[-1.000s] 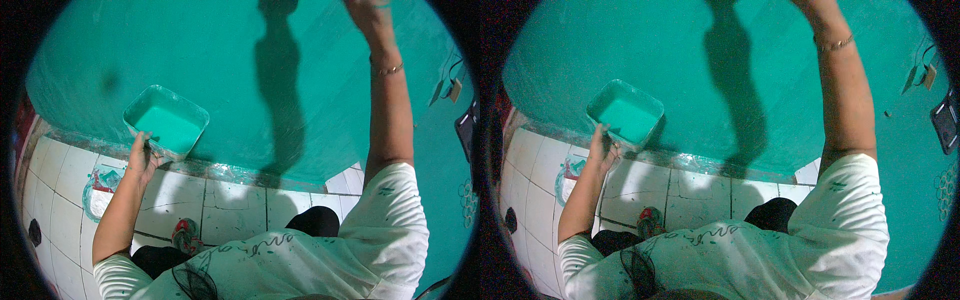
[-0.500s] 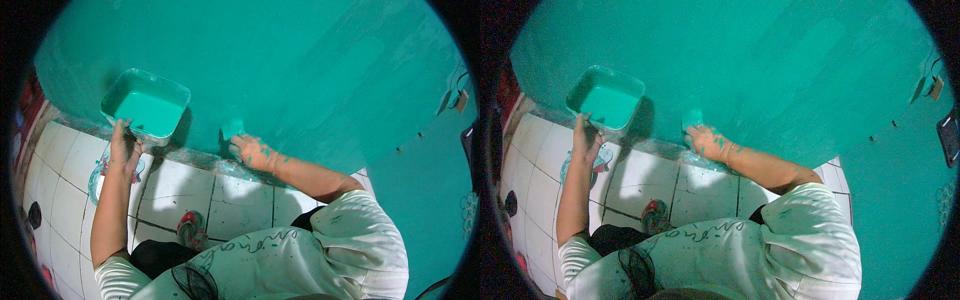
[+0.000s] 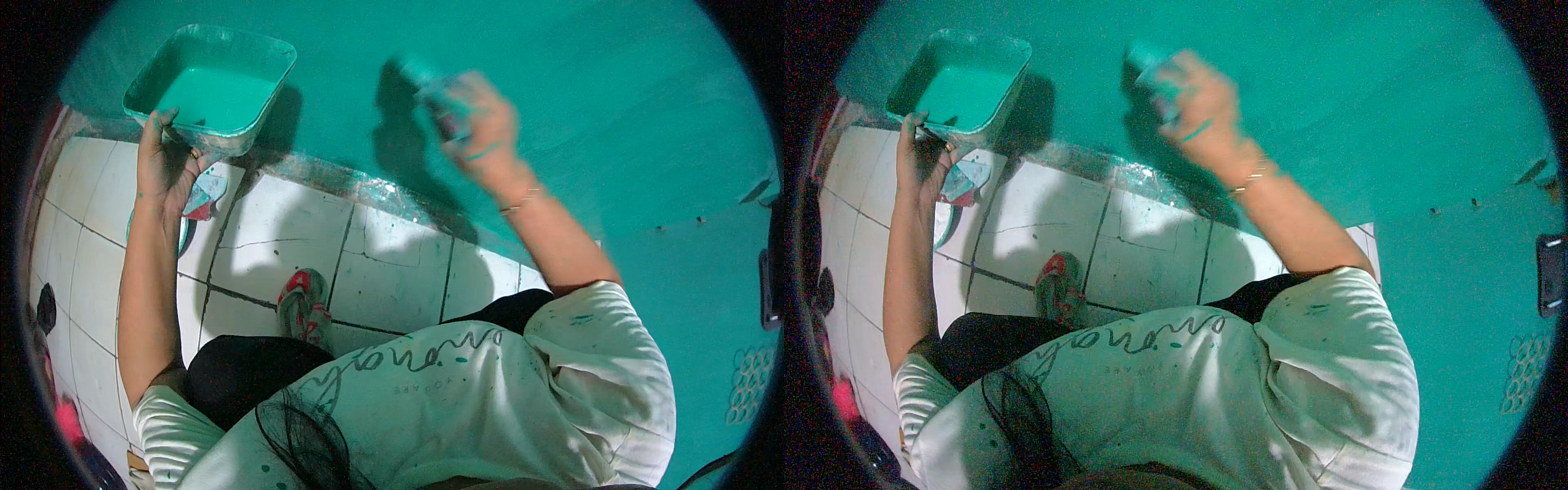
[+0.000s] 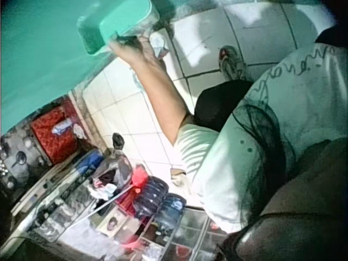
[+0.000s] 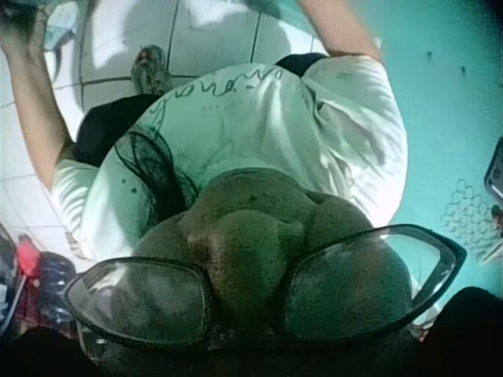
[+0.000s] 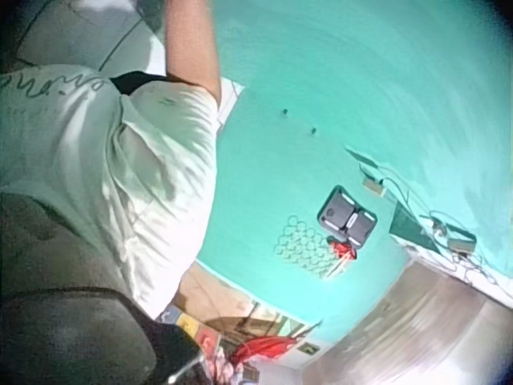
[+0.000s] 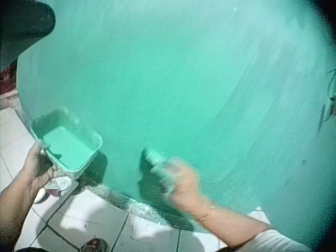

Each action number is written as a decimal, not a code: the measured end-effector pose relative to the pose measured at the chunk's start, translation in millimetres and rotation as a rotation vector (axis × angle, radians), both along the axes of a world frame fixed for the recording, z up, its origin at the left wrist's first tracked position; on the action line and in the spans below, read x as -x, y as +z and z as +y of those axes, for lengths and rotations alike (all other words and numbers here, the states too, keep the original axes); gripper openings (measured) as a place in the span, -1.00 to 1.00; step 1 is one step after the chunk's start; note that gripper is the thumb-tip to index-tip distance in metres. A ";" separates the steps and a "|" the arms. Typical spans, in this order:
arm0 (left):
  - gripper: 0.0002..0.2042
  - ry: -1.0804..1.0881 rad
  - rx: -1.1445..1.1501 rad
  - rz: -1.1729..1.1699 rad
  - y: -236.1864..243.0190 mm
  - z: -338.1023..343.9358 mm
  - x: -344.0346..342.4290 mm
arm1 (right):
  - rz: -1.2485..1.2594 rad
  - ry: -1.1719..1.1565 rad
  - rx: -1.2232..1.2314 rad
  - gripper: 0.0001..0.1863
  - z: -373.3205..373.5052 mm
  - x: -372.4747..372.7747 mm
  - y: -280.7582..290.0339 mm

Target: The person paints the lower part of a wall using a brush, dipping the brush into a green plastic container of paint and applying it to the wall surface above the floor tiles.

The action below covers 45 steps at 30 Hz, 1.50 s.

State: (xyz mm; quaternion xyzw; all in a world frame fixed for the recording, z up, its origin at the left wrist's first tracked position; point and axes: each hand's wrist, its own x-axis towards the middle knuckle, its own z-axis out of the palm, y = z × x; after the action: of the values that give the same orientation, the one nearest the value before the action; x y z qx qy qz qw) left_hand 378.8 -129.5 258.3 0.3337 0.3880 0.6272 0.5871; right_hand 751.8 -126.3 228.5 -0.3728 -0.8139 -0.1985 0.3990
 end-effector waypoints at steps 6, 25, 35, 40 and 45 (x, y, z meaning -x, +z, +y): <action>-0.51 -0.010 -0.004 0.088 -1.9 5.4 0.6 | -0.026 0.095 0.737 -0.73 34.0 72.3 -189.5; -0.49 -0.158 0.070 -0.002 -51.5 21.9 1.7 | -0.214 -0.108 0.926 -0.55 7.6 20.9 -257.0; -0.46 -0.280 0.057 -0.018 -41.6 -18.5 -0.4 | -0.532 -0.343 0.783 -0.64 -66.8 -165.4 -234.0; -0.49 -0.319 0.029 0.130 -40.5 -45.4 -26.9 | -0.461 -0.410 0.858 -0.73 -100.4 -174.8 -153.0; -0.43 -0.535 0.166 0.065 -34.9 -49.1 -86.9 | -0.298 -0.482 0.550 -0.59 -108.1 -206.1 -58.3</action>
State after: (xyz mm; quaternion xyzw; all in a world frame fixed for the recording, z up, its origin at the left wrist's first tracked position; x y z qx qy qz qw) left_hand 465.6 -178.7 223.4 0.3952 0.3548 0.4050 0.7442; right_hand 957.9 -234.4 170.2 -0.6132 -0.7749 -0.1129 0.1036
